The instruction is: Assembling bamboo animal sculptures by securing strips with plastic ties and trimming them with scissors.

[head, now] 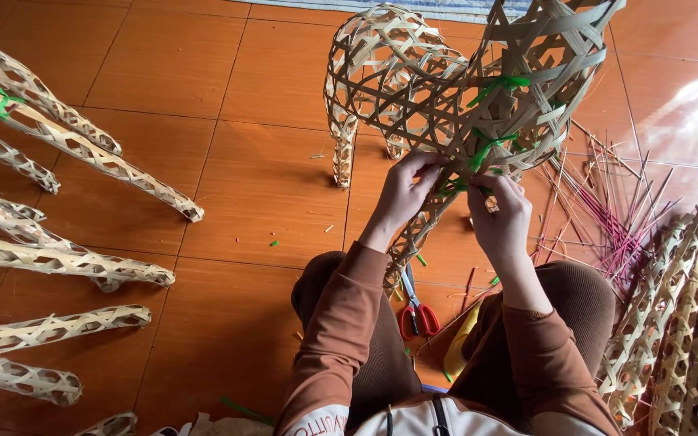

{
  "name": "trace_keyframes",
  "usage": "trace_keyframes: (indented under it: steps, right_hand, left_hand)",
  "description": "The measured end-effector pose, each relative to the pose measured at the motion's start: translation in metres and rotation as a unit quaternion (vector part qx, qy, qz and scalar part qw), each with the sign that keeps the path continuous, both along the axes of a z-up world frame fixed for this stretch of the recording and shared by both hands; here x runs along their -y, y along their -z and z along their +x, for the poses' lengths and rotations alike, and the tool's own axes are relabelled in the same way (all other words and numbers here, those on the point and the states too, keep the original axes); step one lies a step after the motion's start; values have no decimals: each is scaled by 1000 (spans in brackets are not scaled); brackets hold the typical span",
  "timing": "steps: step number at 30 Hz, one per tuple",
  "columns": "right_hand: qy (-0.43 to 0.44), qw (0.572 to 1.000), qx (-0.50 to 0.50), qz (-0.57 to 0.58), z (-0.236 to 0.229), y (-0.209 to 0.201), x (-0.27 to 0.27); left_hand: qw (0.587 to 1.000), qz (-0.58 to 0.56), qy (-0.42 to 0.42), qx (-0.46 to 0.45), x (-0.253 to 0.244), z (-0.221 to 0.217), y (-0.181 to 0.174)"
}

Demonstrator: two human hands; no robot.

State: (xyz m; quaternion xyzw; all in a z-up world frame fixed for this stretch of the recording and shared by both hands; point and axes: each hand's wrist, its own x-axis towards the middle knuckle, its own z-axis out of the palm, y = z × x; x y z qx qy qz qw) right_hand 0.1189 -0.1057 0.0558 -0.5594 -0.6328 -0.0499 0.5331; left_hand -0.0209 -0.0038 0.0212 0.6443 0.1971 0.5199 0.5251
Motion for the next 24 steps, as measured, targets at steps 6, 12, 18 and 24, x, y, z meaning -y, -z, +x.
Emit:
trace_keyframes:
  steps: [6, 12, 18, 24]
  right_hand:
    - [3, 1000, -11, -6, 2, -10, 5]
    - [1, 999, 45, 27, 11, -1, 4]
    - [15, 991, 117, 69, 6, 8, 3]
    - [-2, 995, 63, 80, 5, 5, 2]
  left_hand:
    - [1000, 9, 20, 6, 5, 8, -2]
    - [999, 34, 17, -20, 13, 12, -6]
    - [999, 25, 23, -29, 11, 24, 7]
    - [998, 37, -10, -54, 17, 34, 4]
